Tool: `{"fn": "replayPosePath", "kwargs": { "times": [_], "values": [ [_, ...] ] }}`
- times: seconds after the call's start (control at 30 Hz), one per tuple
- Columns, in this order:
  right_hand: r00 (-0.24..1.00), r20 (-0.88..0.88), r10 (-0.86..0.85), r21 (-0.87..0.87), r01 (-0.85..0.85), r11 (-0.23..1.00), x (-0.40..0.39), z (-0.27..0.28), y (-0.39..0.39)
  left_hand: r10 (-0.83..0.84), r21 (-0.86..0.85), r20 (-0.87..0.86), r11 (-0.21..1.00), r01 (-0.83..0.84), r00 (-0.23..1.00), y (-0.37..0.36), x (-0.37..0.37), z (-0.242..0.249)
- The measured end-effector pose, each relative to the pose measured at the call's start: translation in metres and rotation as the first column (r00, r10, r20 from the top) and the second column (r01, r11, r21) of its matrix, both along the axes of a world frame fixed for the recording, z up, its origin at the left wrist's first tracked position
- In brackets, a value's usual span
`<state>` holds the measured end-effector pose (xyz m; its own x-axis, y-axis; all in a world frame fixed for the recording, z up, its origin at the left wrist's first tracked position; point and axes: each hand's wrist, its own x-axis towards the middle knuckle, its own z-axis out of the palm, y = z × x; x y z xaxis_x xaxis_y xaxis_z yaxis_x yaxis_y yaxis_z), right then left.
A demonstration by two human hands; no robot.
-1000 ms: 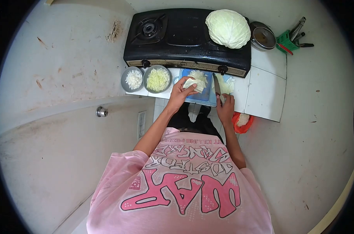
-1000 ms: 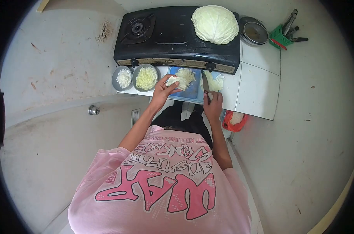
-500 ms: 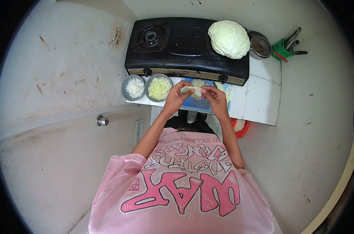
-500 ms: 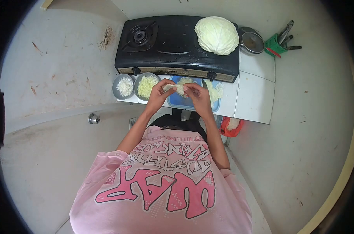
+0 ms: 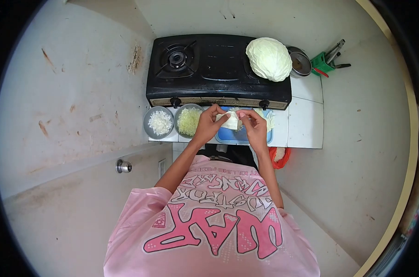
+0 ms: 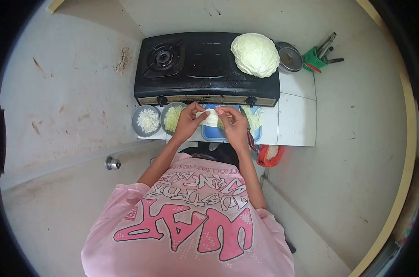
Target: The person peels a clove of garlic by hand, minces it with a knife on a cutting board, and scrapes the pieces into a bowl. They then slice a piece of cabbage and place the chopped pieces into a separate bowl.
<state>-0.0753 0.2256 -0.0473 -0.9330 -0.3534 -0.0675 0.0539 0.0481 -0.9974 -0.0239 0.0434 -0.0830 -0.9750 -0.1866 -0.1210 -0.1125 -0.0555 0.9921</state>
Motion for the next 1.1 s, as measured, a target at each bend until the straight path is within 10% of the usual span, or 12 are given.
{"fn": "replayPosePath", "kwargs": {
  "times": [0.57, 1.1],
  "values": [
    [0.985, -0.101, -0.143, 0.157, 0.158, 0.975, 0.022, 0.005, 0.009, -0.278, 0.245, -0.034, 0.929, 0.277, 0.96, 0.007, -0.009, 0.022],
    [0.994, -0.045, -0.103, 0.081, 0.106, 0.991, 0.004, -0.001, 0.014, -0.252, 0.087, -0.124, 0.961, 0.264, 0.96, 0.011, -0.024, 0.028]
  ]
}}
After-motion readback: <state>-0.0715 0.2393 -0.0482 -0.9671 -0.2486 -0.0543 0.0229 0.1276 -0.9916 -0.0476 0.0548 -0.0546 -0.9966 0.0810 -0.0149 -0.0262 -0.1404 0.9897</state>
